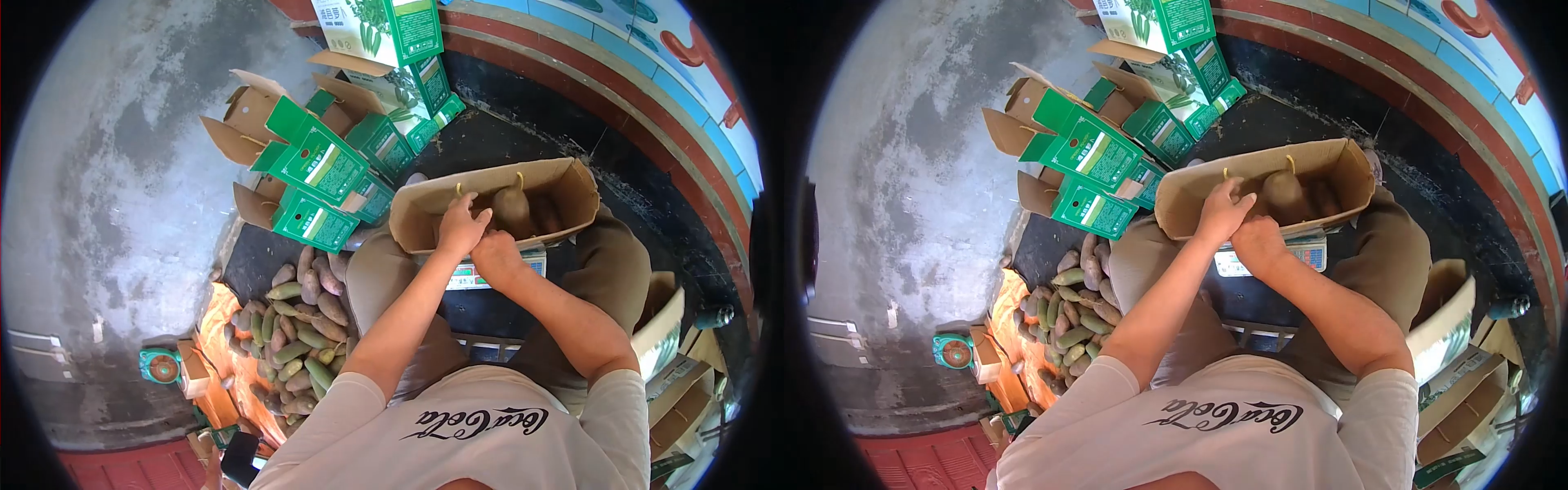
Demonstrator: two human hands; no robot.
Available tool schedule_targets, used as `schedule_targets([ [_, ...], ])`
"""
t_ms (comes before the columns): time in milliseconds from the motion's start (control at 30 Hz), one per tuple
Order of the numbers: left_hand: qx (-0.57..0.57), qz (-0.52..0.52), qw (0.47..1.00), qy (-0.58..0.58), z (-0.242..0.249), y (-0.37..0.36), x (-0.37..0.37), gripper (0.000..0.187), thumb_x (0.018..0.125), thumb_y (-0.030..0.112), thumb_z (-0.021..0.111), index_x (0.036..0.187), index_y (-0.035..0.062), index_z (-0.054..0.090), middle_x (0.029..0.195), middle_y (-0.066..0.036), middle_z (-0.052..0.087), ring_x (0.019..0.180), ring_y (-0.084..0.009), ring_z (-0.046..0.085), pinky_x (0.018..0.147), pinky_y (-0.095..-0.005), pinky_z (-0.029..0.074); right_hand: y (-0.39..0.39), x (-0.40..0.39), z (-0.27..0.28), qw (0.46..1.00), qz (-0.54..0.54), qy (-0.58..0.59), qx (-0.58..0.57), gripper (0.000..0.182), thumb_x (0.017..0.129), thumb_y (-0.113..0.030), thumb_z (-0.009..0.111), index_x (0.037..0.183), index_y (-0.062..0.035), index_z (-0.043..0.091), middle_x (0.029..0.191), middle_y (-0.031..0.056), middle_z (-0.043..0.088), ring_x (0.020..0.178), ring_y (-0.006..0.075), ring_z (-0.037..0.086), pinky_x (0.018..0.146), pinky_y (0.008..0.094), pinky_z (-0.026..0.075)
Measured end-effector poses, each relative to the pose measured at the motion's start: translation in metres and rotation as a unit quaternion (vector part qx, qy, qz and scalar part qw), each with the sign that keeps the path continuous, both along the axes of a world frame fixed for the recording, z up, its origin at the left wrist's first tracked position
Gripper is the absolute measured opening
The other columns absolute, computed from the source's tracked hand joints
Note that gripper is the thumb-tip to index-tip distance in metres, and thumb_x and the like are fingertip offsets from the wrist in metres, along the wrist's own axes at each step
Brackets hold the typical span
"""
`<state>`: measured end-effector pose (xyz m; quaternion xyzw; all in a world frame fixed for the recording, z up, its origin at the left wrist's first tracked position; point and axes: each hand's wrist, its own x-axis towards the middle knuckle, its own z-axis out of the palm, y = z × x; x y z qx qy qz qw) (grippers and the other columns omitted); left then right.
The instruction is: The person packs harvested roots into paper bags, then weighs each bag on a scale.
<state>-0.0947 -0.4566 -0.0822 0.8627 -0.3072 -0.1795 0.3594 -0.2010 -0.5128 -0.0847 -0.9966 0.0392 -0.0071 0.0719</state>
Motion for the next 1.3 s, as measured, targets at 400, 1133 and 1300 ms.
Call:
schedule_targets([
  [400,-0.244,0.068,0.967,-0.006,0.078,0.066,0.009,0.024,0.086,0.013,0.063,0.106,0.0008,0.063,0.103,-0.012,0.066,0.097,-0.0164,0.061,0.086,-0.0301,0.047,0.002,-0.001,-0.001,0.999,-0.007,-0.048,-0.004,0.006,0.075,-0.012,0.058,0.080,-0.0095,0.062,0.076,0.0092,0.066,0.072,0.0222,0.067,0.061,0.0329,0.052],
  [1133,-0.176,0.288,0.933,0.126,-0.003,0.074,0.035,0.062,0.083,0.024,0.065,0.134,0.0005,0.037,0.137,-0.022,0.036,0.126,-0.0317,0.037,0.105,-0.0385,0.032,-0.127,0.024,-0.041,0.923,-0.328,0.133,0.150,0.054,0.081,-0.038,0.065,0.113,0.0043,0.054,0.115,0.0250,0.060,0.112,0.0348,0.057,0.095,0.0415,0.045],
  [1300,-0.212,0.271,0.914,0.217,0.006,0.074,0.033,0.065,0.083,0.025,0.065,0.135,-0.0003,0.035,0.134,-0.021,0.041,0.123,-0.0301,0.042,0.104,-0.0376,0.033,-0.124,0.027,-0.046,0.950,-0.220,0.161,0.150,0.052,0.080,-0.039,0.065,0.111,0.0016,0.059,0.113,0.0224,0.062,0.110,0.0331,0.058,0.093,0.0417,0.046],
])
